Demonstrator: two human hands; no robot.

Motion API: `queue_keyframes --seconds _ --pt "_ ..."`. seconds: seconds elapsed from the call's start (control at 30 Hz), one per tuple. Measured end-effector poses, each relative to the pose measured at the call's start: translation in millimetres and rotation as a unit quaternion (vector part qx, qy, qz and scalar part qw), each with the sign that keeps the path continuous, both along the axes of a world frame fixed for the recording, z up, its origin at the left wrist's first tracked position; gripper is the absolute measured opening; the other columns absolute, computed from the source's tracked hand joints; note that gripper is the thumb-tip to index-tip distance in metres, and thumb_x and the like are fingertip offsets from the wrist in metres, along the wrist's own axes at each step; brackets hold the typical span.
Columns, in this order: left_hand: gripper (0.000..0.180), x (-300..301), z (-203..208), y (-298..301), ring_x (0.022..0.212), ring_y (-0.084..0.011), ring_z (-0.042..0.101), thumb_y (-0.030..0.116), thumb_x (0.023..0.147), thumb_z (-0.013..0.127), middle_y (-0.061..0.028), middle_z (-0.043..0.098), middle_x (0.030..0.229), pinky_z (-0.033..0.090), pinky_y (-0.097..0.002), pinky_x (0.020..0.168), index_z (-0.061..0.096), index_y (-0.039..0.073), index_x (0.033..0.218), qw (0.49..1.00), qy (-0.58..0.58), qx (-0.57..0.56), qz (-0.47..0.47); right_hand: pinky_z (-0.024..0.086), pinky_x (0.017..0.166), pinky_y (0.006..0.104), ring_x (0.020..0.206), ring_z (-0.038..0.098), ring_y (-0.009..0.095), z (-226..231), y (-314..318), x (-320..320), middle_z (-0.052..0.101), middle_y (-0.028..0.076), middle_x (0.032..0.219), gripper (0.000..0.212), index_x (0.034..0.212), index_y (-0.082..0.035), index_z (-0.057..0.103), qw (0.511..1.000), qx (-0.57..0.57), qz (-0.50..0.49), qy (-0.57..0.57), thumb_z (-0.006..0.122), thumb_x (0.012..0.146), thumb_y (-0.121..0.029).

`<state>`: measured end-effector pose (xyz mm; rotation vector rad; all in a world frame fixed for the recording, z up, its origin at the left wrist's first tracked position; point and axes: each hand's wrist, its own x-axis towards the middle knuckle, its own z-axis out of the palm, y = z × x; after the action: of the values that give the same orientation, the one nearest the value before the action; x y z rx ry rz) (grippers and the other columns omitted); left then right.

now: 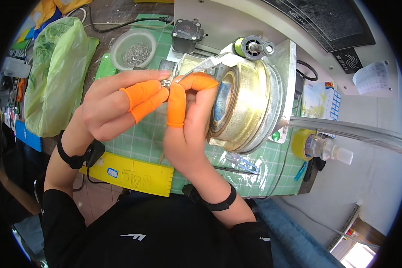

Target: The person is assembling small mechanical or electronic parts using various hand tools and a machine at a workstation.

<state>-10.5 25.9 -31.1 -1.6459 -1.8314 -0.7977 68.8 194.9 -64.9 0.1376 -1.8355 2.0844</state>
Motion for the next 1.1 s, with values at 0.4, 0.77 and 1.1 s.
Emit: queue_keyframes --seconds 0.4,0.77,1.1 --pt "0.035 -2 -11 7 0.095 -0.0365 0.076 0.005 0.06 0.074 -0.0129 0.065 0.092 0.064 -0.0358 0.064 0.076 -0.009 0.093 0.998 0.045 0.043 0.034 0.045 0.103 0.0372 0.119 0.056 0.015 9 3 12 0.054 0.004 0.13 0.031 0.136 -0.01 0.046 0.984 -0.142 0.074 -0.083 0.038 0.115 -0.031" --pt "0.02 10 -1 1 0.096 -0.0321 0.074 0.001 0.074 0.076 -0.0138 0.066 0.092 0.062 -0.0438 0.076 0.075 -0.004 0.094 0.994 0.048 0.049 0.08 0.045 0.09 0.0325 0.093 0.049 0.011 16 -2 14 0.051 0.003 0.11 0.025 0.126 -0.009 0.047 0.962 -0.244 0.068 -0.104 0.041 0.115 -0.031" --pt "0.017 57 20 -30 0.091 -0.0331 0.058 0.006 0.098 0.064 -0.0157 0.057 0.101 0.048 -0.0392 0.08 0.066 -0.004 0.112 0.887 -0.355 -0.132 0.264 0.035 0.068 0.0242 0.073 0.041 0.008 34 2 54 0.049 -0.002 0.085 0.03 0.11 -0.007 0.053 0.962 -0.165 0.176 -0.129 0.041 0.114 -0.034"
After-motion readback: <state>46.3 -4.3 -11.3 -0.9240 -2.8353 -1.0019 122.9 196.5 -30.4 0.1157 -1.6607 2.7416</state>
